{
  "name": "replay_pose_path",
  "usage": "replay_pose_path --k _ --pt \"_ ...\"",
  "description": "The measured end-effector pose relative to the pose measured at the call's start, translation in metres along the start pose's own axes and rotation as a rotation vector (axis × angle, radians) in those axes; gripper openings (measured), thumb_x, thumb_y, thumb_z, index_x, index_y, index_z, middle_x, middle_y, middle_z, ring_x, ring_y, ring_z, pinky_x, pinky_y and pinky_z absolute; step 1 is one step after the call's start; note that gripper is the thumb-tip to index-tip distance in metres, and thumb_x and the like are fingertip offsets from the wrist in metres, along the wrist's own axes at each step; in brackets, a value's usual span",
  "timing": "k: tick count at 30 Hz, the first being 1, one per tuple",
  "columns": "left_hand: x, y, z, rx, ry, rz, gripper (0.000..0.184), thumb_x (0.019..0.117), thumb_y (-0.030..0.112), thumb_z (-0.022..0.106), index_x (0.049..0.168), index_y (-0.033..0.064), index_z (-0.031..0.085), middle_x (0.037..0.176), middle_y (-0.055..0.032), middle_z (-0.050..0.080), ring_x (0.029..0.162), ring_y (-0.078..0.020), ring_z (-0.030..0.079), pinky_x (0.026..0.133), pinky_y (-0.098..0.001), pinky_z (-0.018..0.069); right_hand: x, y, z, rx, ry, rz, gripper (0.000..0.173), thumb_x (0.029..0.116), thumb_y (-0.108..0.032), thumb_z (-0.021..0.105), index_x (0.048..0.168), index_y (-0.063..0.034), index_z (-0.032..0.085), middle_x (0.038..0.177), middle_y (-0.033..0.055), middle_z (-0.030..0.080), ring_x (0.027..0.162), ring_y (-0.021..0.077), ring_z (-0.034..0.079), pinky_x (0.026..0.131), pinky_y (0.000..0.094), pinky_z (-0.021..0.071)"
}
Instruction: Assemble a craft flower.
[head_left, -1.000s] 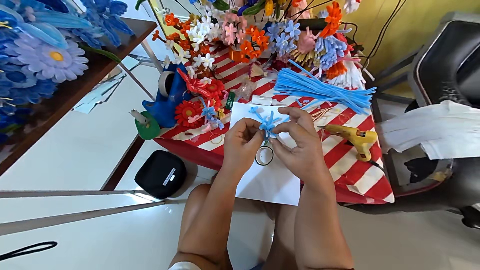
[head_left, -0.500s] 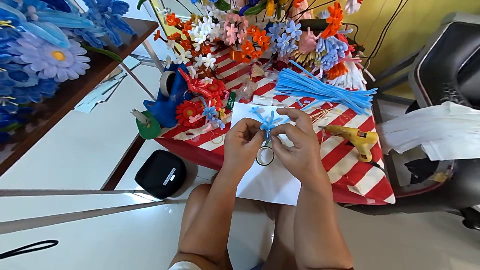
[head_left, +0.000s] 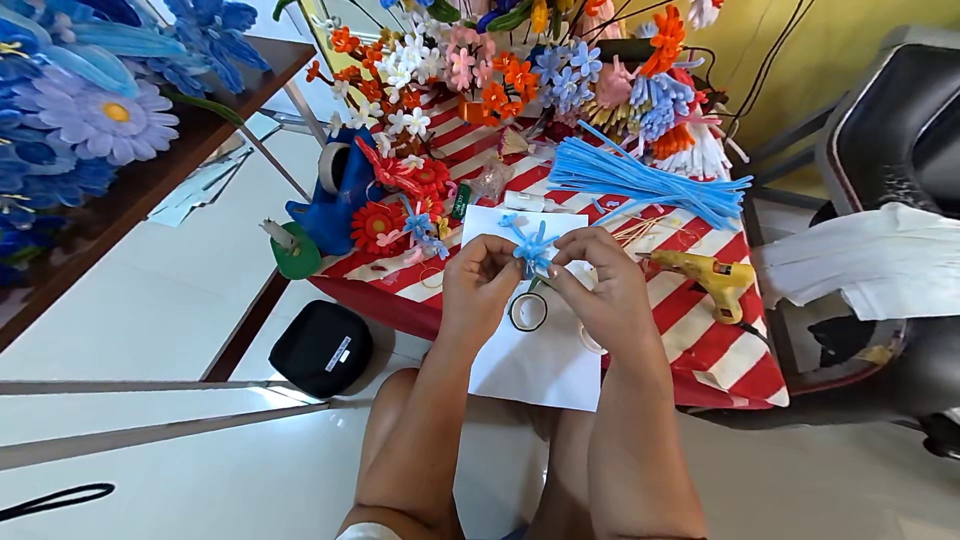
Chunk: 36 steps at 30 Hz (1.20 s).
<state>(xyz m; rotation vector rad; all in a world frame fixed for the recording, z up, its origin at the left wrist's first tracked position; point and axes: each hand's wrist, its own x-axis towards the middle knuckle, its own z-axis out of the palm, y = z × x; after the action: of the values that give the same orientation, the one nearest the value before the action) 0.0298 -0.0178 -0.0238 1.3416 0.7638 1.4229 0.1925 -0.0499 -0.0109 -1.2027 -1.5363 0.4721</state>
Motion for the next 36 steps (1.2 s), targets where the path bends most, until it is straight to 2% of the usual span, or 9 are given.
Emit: replay_pose_path --k 5,13,22,29,36 --pt "0.0003 0.0031 0.0019 0.016 0.002 -0.008 0.013 0.0877 -0.006 0.062 0.096 0.004 0.065 0.077 0.001 0.068 0.068 -0.0055 0.066 0.068 -0.0223 0.058 0.0007 -0.0017 0.0039 0.065 -0.01 0.066 0.009 0.0882 -0.011 0.063 0.08 -0.0089 0.066 0.107 0.0026 0.064 0.103 0.0044 0.062 0.083 0.0197 0.054" --pt "-0.0011 -0.0014 0.0027 0.062 0.004 0.04 0.012 0.0877 -0.006 0.064 0.096 0.0028 0.066 0.079 0.0012 0.068 0.069 -0.0044 0.066 0.068 -0.0218 0.0581 0.0005 -0.0019 0.0038 0.036 -0.014 0.1 0.007 0.0871 -0.014 0.067 0.081 -0.011 0.066 0.109 0.0017 0.064 0.105 0.0053 0.061 0.085 0.0219 0.0536" --pt "-0.0003 -0.0017 0.0015 0.045 -0.002 0.011 0.013 0.0863 -0.007 0.063 0.094 0.0039 0.065 0.077 0.0022 0.067 0.067 -0.0037 0.065 0.067 -0.0206 0.0571 0.0005 -0.0024 0.005 0.024 -0.042 0.11 0.011 0.0891 -0.013 0.064 0.079 -0.0095 0.066 0.108 0.002 0.064 0.102 0.0044 0.061 0.085 0.0207 0.0531" --pt "-0.0004 0.0001 0.0018 0.102 -0.029 -0.013 0.012 0.0855 -0.006 0.064 0.092 0.0042 0.065 0.078 0.0028 0.067 0.068 -0.0021 0.064 0.066 -0.0192 0.0562 0.0007 -0.0007 0.0088 0.032 -0.057 0.146 0.01 0.09 -0.013 0.062 0.084 -0.0079 0.067 0.105 0.0024 0.065 0.098 0.0046 0.062 0.083 0.0218 0.0543" --pt "-0.0012 0.002 -0.0008 0.043 -0.107 0.022 0.01 0.0944 -0.001 0.062 0.102 0.0028 0.067 0.085 0.0022 0.07 0.074 -0.0046 0.067 0.073 -0.0226 0.0591 0.0022 -0.0031 0.0055 0.123 -0.023 0.2 0.01 0.0898 -0.008 0.061 0.08 -0.0069 0.066 0.105 0.0036 0.064 0.093 0.0039 0.062 0.077 0.019 0.0533"
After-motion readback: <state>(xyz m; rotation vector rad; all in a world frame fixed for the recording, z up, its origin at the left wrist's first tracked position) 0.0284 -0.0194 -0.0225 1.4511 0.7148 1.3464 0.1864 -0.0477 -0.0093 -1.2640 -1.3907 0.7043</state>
